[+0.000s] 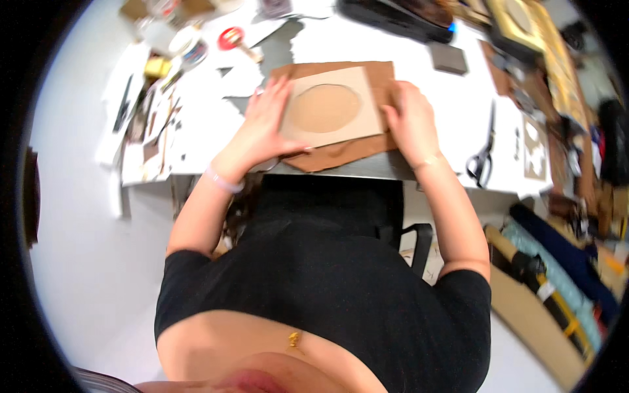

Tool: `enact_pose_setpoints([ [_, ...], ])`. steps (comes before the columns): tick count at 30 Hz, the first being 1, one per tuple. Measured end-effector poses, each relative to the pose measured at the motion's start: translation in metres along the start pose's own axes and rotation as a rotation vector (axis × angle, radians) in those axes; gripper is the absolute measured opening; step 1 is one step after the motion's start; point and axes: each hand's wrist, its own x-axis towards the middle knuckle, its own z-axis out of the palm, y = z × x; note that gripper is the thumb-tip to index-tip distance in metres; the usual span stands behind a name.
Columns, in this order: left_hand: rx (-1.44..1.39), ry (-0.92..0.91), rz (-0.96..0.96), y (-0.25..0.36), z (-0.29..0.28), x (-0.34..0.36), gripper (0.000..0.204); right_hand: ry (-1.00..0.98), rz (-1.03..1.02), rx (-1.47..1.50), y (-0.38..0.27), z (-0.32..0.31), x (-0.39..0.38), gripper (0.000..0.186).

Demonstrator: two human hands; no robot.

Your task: The person places a circular cardboard template on a brown fabric roll, cuts around it with scissors, and then irons the cut piece on a table. The person handles the template, fabric, scissors, and iron during the process.

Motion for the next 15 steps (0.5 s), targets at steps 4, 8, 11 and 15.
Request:
enact_pose_setpoints([
  [4, -0.064, -0.083, 0.060, -0.012, 0.010, 0.013, 0.131, -0.019, 0.225, -0.022, 0.002, 0.005, -0.005, 0.050],
  [8, 0.072, -0.143, 0.140, -0.005, -0.002, 0.026, 0.134, -0.083, 0.369, 0.143, -0.004, 0.007, -0.004, 0.044],
  [11, 0.058, -0.157, 0.133, -0.017, 0.004, 0.034, 0.135, 0.005, 0.321, 0.209, -0.007, 0.013, 0.000, 0.041],
  [15, -0.059, -0.202, 0.124, -0.013, -0.003, 0.041, 0.132, 0.035, 0.276, 0.162, -0.014, 0.011, 0.006, 0.039],
])
